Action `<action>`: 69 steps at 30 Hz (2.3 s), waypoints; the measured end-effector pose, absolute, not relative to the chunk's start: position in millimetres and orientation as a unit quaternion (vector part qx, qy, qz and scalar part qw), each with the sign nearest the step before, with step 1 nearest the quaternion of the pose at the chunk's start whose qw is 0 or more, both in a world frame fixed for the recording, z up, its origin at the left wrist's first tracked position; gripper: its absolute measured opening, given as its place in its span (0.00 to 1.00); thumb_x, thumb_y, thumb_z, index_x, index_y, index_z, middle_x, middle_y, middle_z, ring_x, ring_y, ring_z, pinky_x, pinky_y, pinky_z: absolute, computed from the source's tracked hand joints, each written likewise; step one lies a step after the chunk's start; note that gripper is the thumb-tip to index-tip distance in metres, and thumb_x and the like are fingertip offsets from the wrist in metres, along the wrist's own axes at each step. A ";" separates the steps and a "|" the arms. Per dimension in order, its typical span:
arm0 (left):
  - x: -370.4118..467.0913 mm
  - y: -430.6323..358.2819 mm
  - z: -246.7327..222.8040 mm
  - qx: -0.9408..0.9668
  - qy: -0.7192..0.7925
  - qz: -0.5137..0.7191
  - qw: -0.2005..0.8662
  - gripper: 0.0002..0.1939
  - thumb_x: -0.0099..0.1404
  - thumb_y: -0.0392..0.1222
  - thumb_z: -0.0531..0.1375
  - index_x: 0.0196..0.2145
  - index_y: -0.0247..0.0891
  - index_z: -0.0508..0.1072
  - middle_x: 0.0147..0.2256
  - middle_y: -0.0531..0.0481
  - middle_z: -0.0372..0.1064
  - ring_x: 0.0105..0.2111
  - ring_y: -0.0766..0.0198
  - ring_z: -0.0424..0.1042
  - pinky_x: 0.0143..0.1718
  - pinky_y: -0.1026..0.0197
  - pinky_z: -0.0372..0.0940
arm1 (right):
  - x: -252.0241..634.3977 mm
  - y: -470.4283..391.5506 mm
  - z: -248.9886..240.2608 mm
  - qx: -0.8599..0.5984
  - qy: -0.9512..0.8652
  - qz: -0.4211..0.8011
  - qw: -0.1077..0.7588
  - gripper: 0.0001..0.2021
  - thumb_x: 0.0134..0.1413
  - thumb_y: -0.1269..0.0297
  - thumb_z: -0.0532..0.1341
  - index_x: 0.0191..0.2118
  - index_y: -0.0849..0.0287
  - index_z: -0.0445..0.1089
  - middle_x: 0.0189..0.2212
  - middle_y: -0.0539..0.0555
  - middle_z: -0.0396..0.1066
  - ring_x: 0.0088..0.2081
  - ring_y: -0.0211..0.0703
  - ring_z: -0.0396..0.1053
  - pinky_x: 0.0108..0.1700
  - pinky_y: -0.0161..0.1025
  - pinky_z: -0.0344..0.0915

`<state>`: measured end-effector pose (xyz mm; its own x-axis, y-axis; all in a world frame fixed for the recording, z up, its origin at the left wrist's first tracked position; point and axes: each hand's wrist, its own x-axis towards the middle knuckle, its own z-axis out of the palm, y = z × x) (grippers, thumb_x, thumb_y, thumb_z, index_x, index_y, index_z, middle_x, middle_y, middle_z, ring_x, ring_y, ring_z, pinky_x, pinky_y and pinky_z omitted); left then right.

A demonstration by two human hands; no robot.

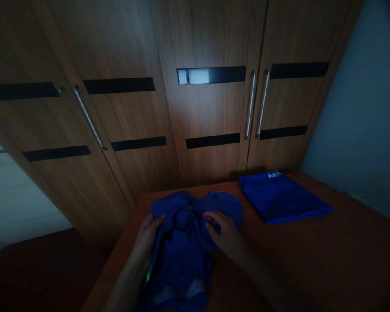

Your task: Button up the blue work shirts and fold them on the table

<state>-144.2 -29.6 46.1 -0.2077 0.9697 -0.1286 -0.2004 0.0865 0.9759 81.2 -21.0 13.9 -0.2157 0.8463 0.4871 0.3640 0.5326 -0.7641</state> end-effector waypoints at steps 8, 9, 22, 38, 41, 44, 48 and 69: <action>-150.3 -39.1 60.5 0.625 0.658 0.418 0.038 0.31 0.60 0.43 0.56 0.60 0.37 0.56 0.45 0.41 0.68 0.46 0.49 0.69 0.48 0.46 0.63 | 47.9 -21.4 8.5 -0.368 -0.795 0.239 0.419 0.20 0.54 0.68 0.57 0.54 0.57 0.64 0.51 0.57 0.68 0.52 0.45 0.65 0.55 0.45 0.62; -149.9 -40.6 63.6 0.656 0.656 0.370 -0.051 0.28 0.60 0.41 0.55 0.59 0.36 0.59 0.50 0.38 0.65 0.51 0.47 0.65 0.52 0.45 0.60 | 42.7 -25.5 9.1 -0.363 -0.806 0.229 0.407 0.20 0.54 0.68 0.57 0.54 0.57 0.65 0.51 0.57 0.68 0.52 0.45 0.65 0.56 0.45 0.61; -132.8 -31.2 64.8 0.729 0.673 0.044 -0.118 0.14 0.66 0.44 0.49 0.43 0.42 0.71 0.38 0.44 0.73 0.36 0.52 0.74 0.31 0.56 0.64 | 27.5 -57.5 6.6 -0.323 -0.877 0.207 0.290 0.14 0.53 0.71 0.55 0.45 0.56 0.71 0.46 0.52 0.70 0.48 0.42 0.64 0.54 0.39 0.59; -146.4 -14.2 104.1 0.731 0.556 0.371 -0.135 0.12 0.67 0.41 0.50 0.43 0.38 0.70 0.40 0.47 0.72 0.42 0.58 0.72 0.45 0.58 0.65 | 66.9 -2.9 34.0 -0.461 -0.747 0.219 0.425 0.09 0.59 0.63 0.54 0.39 0.56 0.71 0.33 0.52 0.74 0.35 0.42 0.72 0.39 0.37 0.66; -140.4 -19.6 116.9 0.739 0.522 0.404 -0.134 0.11 0.67 0.40 0.51 0.42 0.38 0.71 0.39 0.47 0.72 0.41 0.59 0.72 0.45 0.58 0.66 | 78.5 18.6 48.7 -0.549 -0.727 0.085 0.403 0.16 0.54 0.57 0.59 0.47 0.58 0.68 0.40 0.57 0.73 0.44 0.47 0.69 0.45 0.42 0.65; -132.6 -22.1 125.4 0.745 0.494 0.426 -0.138 0.11 0.66 0.38 0.52 0.42 0.37 0.72 0.39 0.47 0.72 0.41 0.60 0.72 0.45 0.59 0.66 | 77.9 31.3 58.4 -0.566 -0.775 0.018 0.282 0.19 0.54 0.53 0.59 0.48 0.58 0.68 0.45 0.59 0.72 0.48 0.49 0.68 0.48 0.41 0.64; -129.3 -21.3 137.3 0.747 0.459 0.455 -0.155 0.10 0.66 0.36 0.52 0.42 0.37 0.72 0.39 0.47 0.73 0.41 0.62 0.72 0.44 0.61 0.66 | 77.6 48.3 67.5 -0.593 -0.790 0.013 0.151 0.14 0.55 0.55 0.56 0.39 0.56 0.74 0.37 0.57 0.76 0.39 0.46 0.73 0.38 0.38 0.66; -174.8 -11.8 124.6 0.700 0.688 0.119 -0.146 0.15 0.64 0.45 0.49 0.39 0.41 0.74 0.36 0.43 0.75 0.35 0.53 0.74 0.32 0.57 0.64 | 195.0 56.3 71.6 -0.464 -0.874 -0.041 0.138 0.15 0.58 0.63 0.55 0.50 0.55 0.68 0.49 0.55 0.71 0.49 0.46 0.69 0.48 0.40 0.63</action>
<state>-174.8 -11.8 124.6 0.0237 0.9296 0.3679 0.9991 -0.0094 -0.0404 195.0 56.3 71.6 -0.5313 0.7997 0.2796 0.8223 0.5662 -0.0567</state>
